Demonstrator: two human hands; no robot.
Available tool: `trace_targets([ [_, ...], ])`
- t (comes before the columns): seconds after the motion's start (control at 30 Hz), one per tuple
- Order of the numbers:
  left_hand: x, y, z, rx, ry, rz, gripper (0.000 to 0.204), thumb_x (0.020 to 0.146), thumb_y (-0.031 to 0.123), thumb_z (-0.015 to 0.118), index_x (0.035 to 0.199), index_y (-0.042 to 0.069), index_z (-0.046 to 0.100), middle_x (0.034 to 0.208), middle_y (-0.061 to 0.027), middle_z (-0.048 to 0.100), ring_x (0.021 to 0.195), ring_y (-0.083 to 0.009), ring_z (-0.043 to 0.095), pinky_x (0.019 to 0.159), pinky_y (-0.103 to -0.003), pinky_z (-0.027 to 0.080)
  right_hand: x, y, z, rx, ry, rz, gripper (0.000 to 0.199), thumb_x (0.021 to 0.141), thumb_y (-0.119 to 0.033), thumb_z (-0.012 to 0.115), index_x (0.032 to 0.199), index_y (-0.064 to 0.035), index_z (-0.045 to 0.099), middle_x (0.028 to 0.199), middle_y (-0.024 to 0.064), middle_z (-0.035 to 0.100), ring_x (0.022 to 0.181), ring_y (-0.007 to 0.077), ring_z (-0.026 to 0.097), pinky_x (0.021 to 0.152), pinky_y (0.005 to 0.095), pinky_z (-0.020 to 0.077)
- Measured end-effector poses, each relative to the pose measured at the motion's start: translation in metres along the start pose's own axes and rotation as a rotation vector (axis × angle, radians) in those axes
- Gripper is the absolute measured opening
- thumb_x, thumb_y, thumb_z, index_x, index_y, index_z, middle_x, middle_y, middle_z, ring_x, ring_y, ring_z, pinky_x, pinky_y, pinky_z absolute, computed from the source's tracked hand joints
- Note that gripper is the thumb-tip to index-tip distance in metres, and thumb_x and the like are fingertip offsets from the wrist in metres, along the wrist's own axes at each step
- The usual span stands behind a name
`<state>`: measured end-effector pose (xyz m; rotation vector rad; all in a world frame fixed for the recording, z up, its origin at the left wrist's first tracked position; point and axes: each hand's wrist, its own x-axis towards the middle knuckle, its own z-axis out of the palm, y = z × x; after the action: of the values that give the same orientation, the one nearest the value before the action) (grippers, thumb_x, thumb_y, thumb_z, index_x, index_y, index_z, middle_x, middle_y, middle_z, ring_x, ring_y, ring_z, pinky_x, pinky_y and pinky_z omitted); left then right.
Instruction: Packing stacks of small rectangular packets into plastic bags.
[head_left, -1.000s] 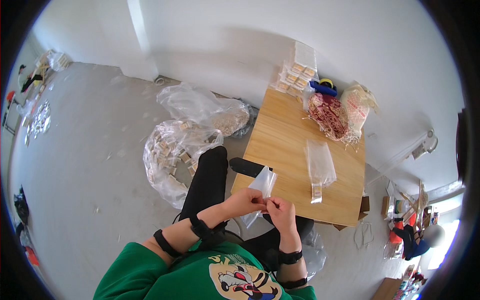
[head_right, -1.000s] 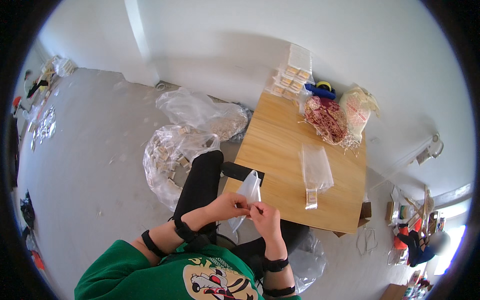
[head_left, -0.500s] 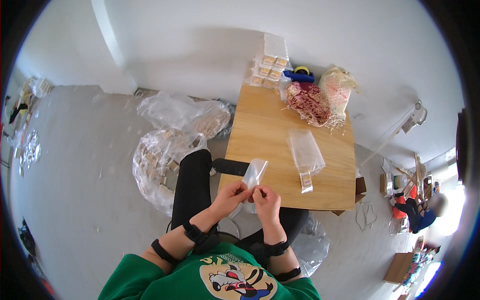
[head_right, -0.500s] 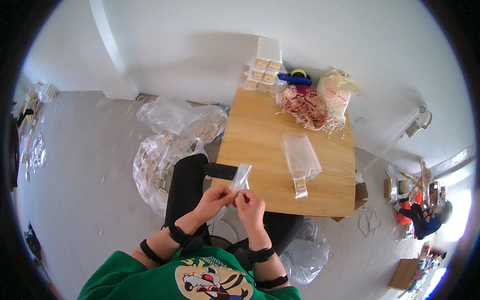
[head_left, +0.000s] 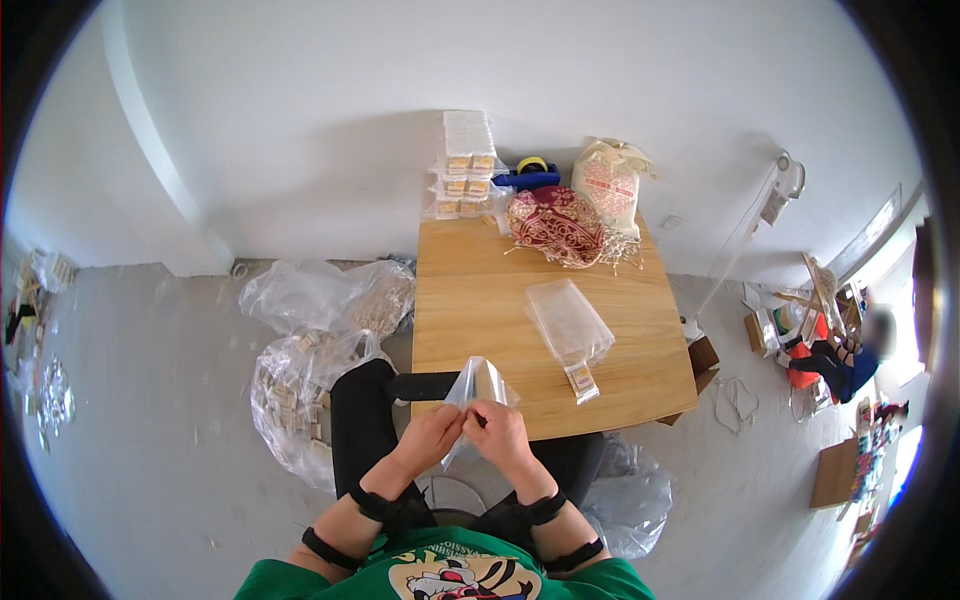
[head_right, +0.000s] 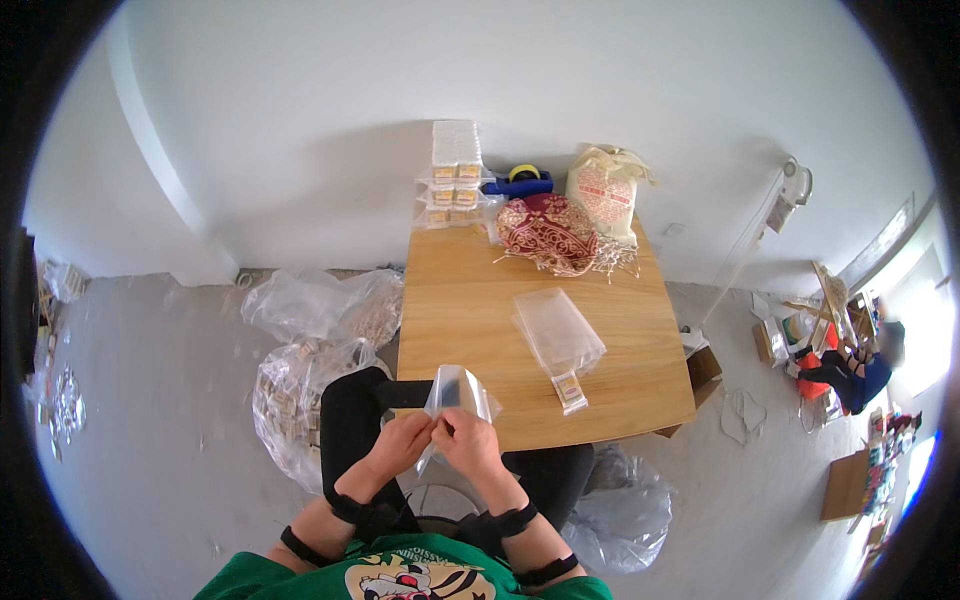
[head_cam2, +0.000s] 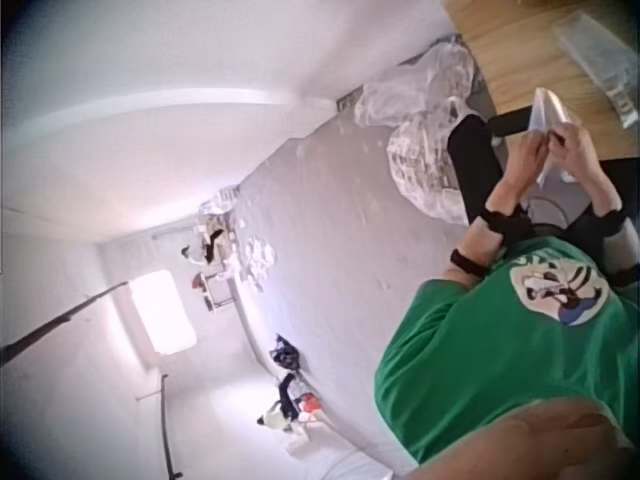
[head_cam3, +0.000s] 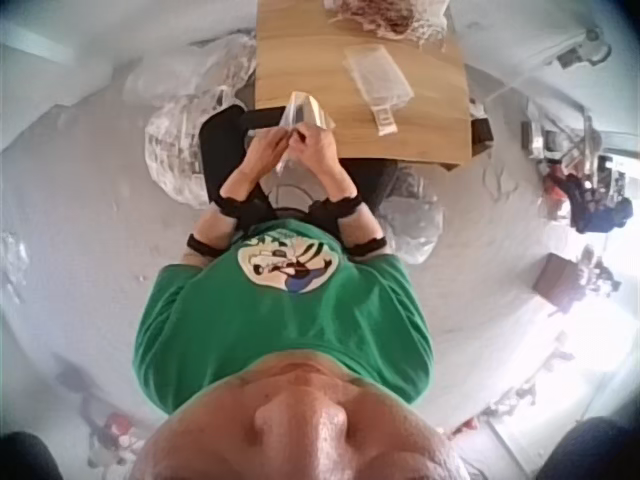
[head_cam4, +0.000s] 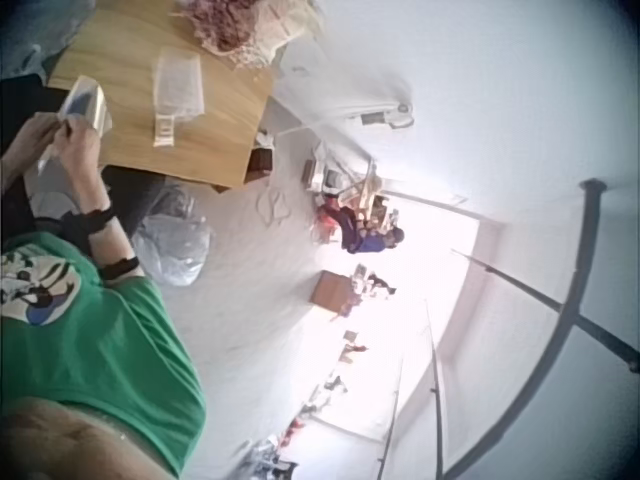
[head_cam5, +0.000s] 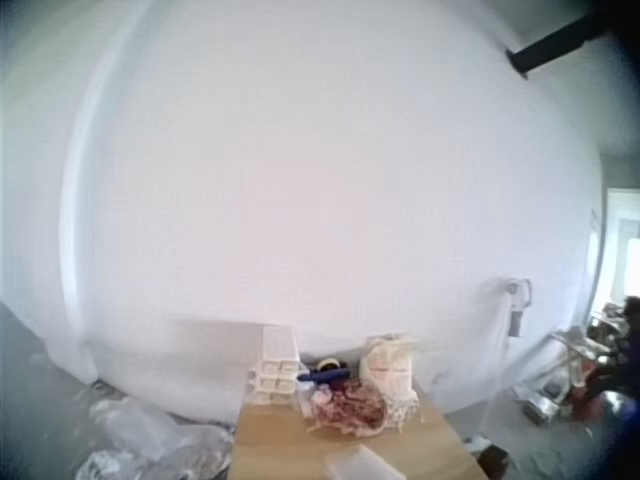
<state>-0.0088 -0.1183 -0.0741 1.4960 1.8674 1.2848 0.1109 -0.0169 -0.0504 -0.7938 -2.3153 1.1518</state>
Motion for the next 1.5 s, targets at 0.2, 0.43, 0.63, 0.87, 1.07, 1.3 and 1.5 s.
trace_targets([
  [0.2,0.01,-0.011,-0.013,0.073,0.409,-0.058,0.014,0.088,0.005,0.054,0.075,0.001,0.049,0.07,-0.0161,0.051,0.064,-0.0355,0.053,0.058,-0.041,0.043,0.004,0.029,-0.003,0.006,0.278,0.112,0.011,0.08,-0.012,0.061,0.076,-0.0021,0.063,0.068,0.015,0.062,0.065,0.03,0.063,0.058,0.0353,0.0495],
  [0.43,0.02,0.012,-0.003,0.157,0.144,0.188,0.014,0.078,-0.001,0.062,0.085,0.003,0.049,0.079,-0.0157,0.057,0.073,-0.0372,0.059,0.062,-0.042,0.048,0.004,0.024,0.005,0.283,0.286,0.082,0.028,0.082,-0.011,0.066,0.106,-0.0013,0.056,0.079,0.0138,0.066,0.068,0.0272,0.066,0.061,0.0341,0.0513],
  [0.63,0.016,0.02,0.025,0.078,0.174,0.264,0.022,0.074,-0.007,0.064,0.087,0.002,0.049,0.079,-0.015,0.057,0.069,-0.0326,0.06,0.06,-0.038,0.048,0.008,0.015,-0.002,0.219,0.21,0.238,0.021,0.084,-0.007,0.063,0.103,-0.0001,0.058,0.084,0.0161,0.065,0.069,0.0256,0.065,0.063,0.0316,0.0503],
  [0.87,0.019,-0.028,0.029,0.168,0.434,-0.121,0.009,0.079,-0.002,0.059,0.082,0.002,0.051,0.074,-0.0138,0.052,0.06,-0.0277,0.054,0.056,-0.035,0.044,0.004,0.025,0.008,0.635,0.399,0.211,0.004,0.087,-0.001,0.057,0.092,-0.0018,0.058,0.08,0.0061,0.062,0.078,0.0129,0.061,0.069,0.0264,0.048],
  [1.07,0.037,-0.038,-0.009,-1.035,0.525,-0.722,0.013,0.088,-0.001,0.048,0.099,0.006,0.048,0.074,-0.0053,0.054,0.057,-0.0157,0.054,0.052,-0.029,0.048,-0.015,0.036,-0.002,1.018,-0.055,0.382,0.014,0.085,0.001,0.06,0.097,-0.003,0.053,0.081,0.0054,0.061,0.077,0.0129,0.06,0.067,0.0278,0.0476],
  [1.3,0.022,0.025,0.02,-0.48,0.091,-0.314,0.027,0.08,0.009,0.065,0.102,0.005,0.05,0.071,0.0029,0.047,0.061,-0.0109,0.047,0.054,-0.028,0.041,0.007,0.09,0.011,0.081,0.378,0.359,0.023,0.079,0.003,0.063,0.099,-0.0036,0.053,0.084,0.0099,0.061,0.076,0.0216,0.061,0.069,0.0333,0.0489],
  [1.5,0.021,-0.04,0.037,0.192,0.345,-0.311,0.023,0.082,0.008,0.066,0.098,0.004,0.05,0.065,-0.0135,0.054,0.063,-0.0316,0.059,0.056,-0.041,0.045,0.01,0.053,0.003,0.919,0.544,0.328,0.032,0.077,0.011,0.057,0.105,-0.0035,0.054,0.089,0.0048,0.057,0.079,0.0177,0.058,0.073,0.028,0.0477],
])
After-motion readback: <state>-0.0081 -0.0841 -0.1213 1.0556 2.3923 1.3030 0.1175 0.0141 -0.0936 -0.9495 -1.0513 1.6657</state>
